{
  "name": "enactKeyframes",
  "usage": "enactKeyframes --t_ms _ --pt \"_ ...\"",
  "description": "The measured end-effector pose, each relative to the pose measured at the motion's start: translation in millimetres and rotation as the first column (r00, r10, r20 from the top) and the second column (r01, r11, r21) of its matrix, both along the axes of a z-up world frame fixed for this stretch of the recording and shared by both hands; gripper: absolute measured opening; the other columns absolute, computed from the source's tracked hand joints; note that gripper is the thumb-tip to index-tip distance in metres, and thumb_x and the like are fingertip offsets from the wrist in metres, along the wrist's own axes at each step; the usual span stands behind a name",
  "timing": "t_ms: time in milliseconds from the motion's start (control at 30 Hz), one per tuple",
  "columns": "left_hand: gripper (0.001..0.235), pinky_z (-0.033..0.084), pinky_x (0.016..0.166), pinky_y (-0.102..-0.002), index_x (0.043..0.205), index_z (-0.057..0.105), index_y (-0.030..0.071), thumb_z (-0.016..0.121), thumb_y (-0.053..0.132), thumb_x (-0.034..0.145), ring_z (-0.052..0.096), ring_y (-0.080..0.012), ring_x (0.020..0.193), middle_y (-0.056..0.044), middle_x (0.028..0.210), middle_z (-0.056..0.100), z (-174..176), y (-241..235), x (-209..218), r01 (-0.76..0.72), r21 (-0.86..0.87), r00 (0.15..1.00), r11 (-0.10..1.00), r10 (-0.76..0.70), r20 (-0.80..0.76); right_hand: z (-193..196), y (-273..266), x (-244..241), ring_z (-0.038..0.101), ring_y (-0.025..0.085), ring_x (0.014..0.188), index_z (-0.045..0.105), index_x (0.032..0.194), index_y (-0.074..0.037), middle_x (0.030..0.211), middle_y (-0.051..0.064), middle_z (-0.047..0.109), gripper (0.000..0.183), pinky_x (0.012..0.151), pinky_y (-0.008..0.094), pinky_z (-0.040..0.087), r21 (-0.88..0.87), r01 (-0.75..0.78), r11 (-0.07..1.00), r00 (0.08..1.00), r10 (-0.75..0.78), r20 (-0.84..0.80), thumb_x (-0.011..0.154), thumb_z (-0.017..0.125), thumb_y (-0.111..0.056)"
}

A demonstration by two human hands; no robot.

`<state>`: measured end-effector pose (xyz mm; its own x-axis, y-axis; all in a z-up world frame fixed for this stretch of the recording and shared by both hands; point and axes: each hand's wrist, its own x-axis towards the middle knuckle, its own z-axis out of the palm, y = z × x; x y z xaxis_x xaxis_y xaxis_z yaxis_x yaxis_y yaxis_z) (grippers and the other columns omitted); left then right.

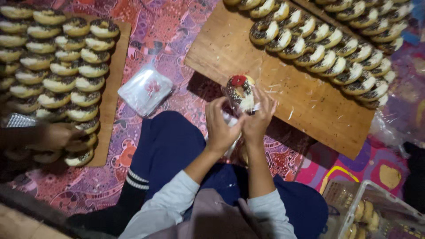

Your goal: The person sits on a patterned mat and repeatedly picks doughnuts from a wooden board, places them into small plastic bags, and arranges the packaged doughnuts in a white plastic basket. A second person is visible in the background also handling doughnuts.

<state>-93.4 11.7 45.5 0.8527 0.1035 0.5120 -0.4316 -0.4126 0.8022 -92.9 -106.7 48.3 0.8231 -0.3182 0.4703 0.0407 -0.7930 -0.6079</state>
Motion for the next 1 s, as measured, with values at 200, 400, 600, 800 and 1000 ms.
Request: enactKeyframes --t_ms 200,400,600,800,1000 --pt "0.021 0.048 0.093 -0.048 0.108 0.071 0.004 0.071 0.009 0.087 0.063 -0.0345 0.100 -0.014 0.097 0.067 -6 10 -4 0.323 0.279 0.939 0.904 -0.342 0.022 4 3 -3 0.051 0.035 0.142 0.061 0.144 -0.013 0.150 0.020 0.056 0.068 0.122 0.054 0.027 -0.011 0.008 1.000 1.000 -0.008 0.009 0.081 0.085 -0.019" --pt "0.064 0.032 0.111 -0.058 0.127 0.064 -0.004 0.081 0.031 0.075 0.055 -0.0404 0.130 -0.021 0.132 0.065 -13 48 -5 0.443 0.277 0.847 0.853 -0.499 0.181 2 -2 -15 0.057 0.025 0.135 0.052 0.150 -0.008 0.148 0.018 0.057 0.070 0.112 0.034 0.045 0.530 -0.105 0.842 0.952 0.239 -0.191 0.084 0.074 -0.009" --pt "0.019 0.053 0.112 -0.045 0.113 0.075 0.006 0.071 0.007 0.094 0.071 -0.0310 0.121 -0.014 0.120 0.075 -18 107 -22 0.362 0.148 0.908 0.921 -0.384 0.167 23 26 -38 0.062 0.020 0.120 0.057 0.144 -0.001 0.133 0.019 0.066 0.051 0.102 0.035 0.048 0.676 -0.371 0.637 0.746 0.638 -0.192 0.096 0.071 -0.014" --pt "0.024 0.059 0.085 -0.030 0.106 0.074 -0.003 0.056 0.013 0.108 0.075 -0.0174 0.094 -0.012 0.100 0.079 -23 159 -74 -0.017 -0.374 0.880 0.927 -0.164 -0.445 51 90 -64 0.075 0.024 0.067 0.076 0.111 -0.006 0.080 0.013 0.076 0.025 0.061 0.037 0.058 0.468 -0.298 0.832 0.696 0.525 -0.490 0.091 0.073 -0.021" --pt "0.029 0.060 0.085 -0.029 0.113 0.070 -0.009 0.058 0.017 0.107 0.075 -0.0186 0.097 -0.014 0.102 0.077 -42 187 -66 -0.049 -0.506 0.856 0.861 -0.225 -0.466 37 132 -64 0.071 0.031 0.069 0.081 0.096 -0.008 0.079 0.014 0.073 0.012 0.060 0.040 0.054 0.272 -0.590 0.761 0.679 0.649 -0.343 0.094 0.075 -0.018"
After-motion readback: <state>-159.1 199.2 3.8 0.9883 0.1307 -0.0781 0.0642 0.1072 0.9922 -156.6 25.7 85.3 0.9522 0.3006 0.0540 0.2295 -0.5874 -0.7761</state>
